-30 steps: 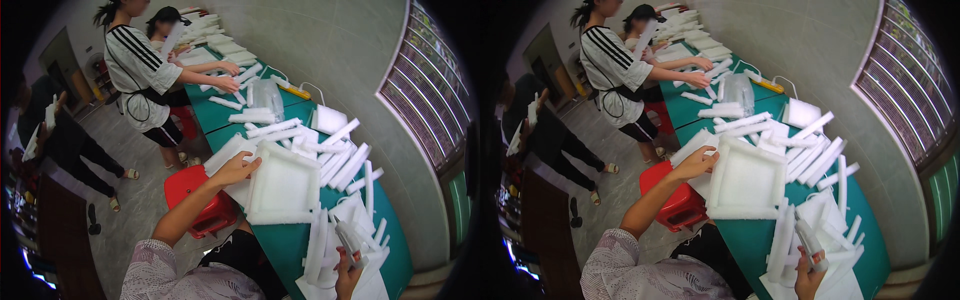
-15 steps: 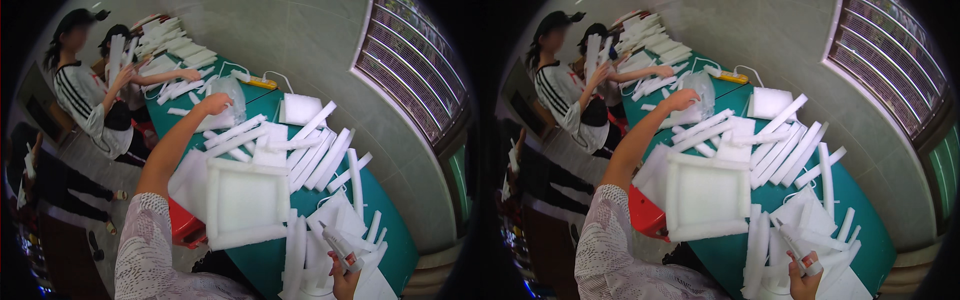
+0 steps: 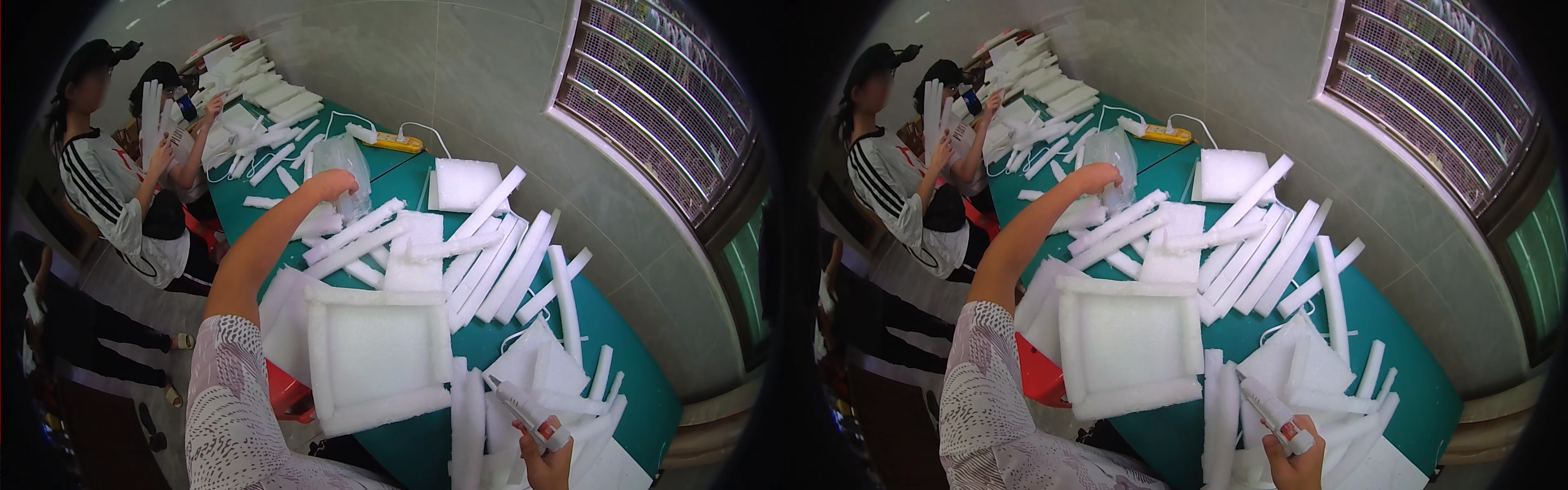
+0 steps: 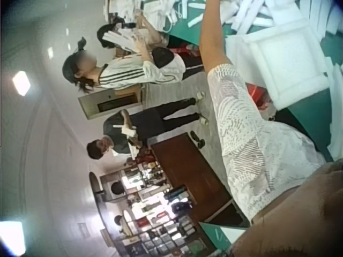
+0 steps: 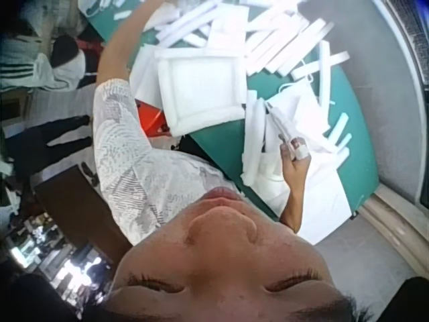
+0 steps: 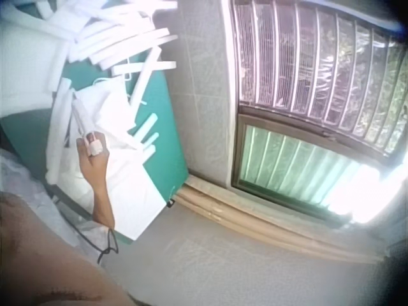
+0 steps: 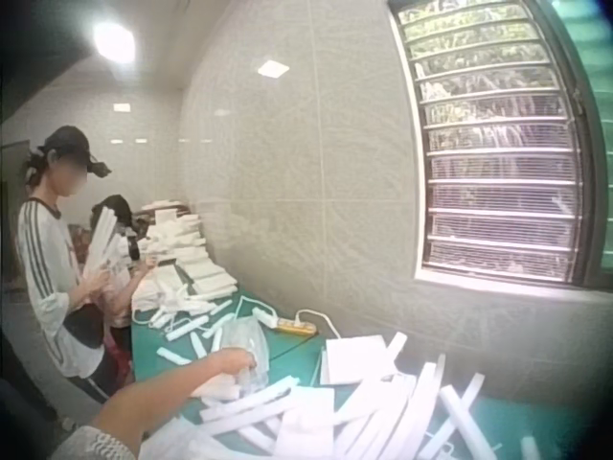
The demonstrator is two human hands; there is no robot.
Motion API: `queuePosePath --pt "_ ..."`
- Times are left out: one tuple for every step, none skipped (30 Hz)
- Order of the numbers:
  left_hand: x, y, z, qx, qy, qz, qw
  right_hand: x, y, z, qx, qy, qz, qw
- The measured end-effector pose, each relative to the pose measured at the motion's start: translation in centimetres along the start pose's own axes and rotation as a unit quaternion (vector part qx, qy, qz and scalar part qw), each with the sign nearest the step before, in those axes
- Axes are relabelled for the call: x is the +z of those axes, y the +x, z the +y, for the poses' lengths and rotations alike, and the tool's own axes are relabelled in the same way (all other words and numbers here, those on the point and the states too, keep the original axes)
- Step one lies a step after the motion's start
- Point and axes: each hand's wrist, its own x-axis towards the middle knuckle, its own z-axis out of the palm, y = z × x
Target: Using a hot glue gun to assemble rectangular pieces of foam into a frame or cushion structure.
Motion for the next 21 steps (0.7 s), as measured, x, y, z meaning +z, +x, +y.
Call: queuePosePath --pt "-0.2 0.0 0.5 0.003 0.028 0.012 1.000 0.2 0.1 -0.1 0.012 0.006 -0.002 1.000" --pt "-0.2 -0.2 0.8 0.000 0.028 0.011 1.000 0.3 0.2 -0.2 0.023 0.013 -0.007 1.000" --pt "-0.2 -0.3 1.1 0.017 0.071 0.034 0.997 0.4 0.3 -0.2 0.021 0.013 -0.009 1.000" --pt "-0.1 -0.4 1.3 0.033 0.114 0.056 0.991 0.4 0.4 -0.3 0.011 0.009 -0.007 1.000" --pt "0.1 -0.6 1.3 0.032 0.114 0.056 0.991 0.5 0.5 -0.3 0.001 0.005 -0.004 1.000" --pt "0.3 -0.7 1.4 0.046 0.132 0.059 0.988 0.6 0.6 -0.5 0.001 0.004 -0.004 1.000" --pt "0.5 -0.8 1.5 0.061 0.150 0.062 0.985 0.6 0.6 -0.6 0.004 0.008 -0.007 1.000" --pt "0.6 -0.7 1.8 0.065 0.149 0.065 0.985 0.6 0.6 -0.7 0.010 0.009 -0.006 1.000" --pt "0.7 -0.9 2.0 0.071 0.171 0.062 0.981 0.7 0.6 -0.8 0.013 0.007 -0.001 1.000" --pt "0.7 -0.9 2.1 0.078 0.192 0.059 0.976 0.7 0.6 -0.9 0.008 0.002 0.000 1.000" --pt "0.8 -1.2 1.6 0.079 0.194 0.060 0.976 0.8 0.6 -0.9 0.001 0.000 -0.001 1.000" --pt "0.8 -1.5 1.1 0.116 0.210 0.084 0.967 1.0 0.5 -0.9 0.001 0.001 0.000 1.000" --pt "0.9 -1.7 0.7 0.153 0.226 0.108 0.956 1.1 0.5 -0.7 -0.013 -0.003 0.004 1.000" --pt "0.9 -1.8 0.6 0.156 0.225 0.110 0.955 1.1 0.5 -0.6 -0.025 -0.008 0.009 1.000" --pt "1.0 -1.8 0.7 0.150 0.216 0.108 0.959 1.0 0.4 -0.7 -0.024 -0.009 0.012 1.000" --pt "1.0 -1.8 0.8 0.144 0.206 0.105 0.962 0.9 0.4 -0.9 -0.022 -0.016 0.004 1.000" --pt "0.7 -1.6 1.1 0.148 0.207 0.108 0.961 0.8 0.4 -1.0 -0.019 -0.024 -0.002 1.000" --pt "0.4 -1.3 1.4 0.094 0.158 0.120 0.976 0.8 0.4 -1.0 -0.017 -0.026 0.003 1.000" --pt "0.1 -0.8 1.7 0.039 0.108 0.130 0.985 0.7 0.5 -1.0 -0.009 -0.023 0.002 1.000" --pt "-0.7 0.2 2.9 0.047 0.106 0.135 0.984 0.7 0.4 -1.1 0.001 -0.020 0.002 1.000" --pt "-1.7 2.1 4.9 0.042 -0.006 0.207 0.977 0.6 0.3 -0.7 0.006 -0.025 0.010 1.000"
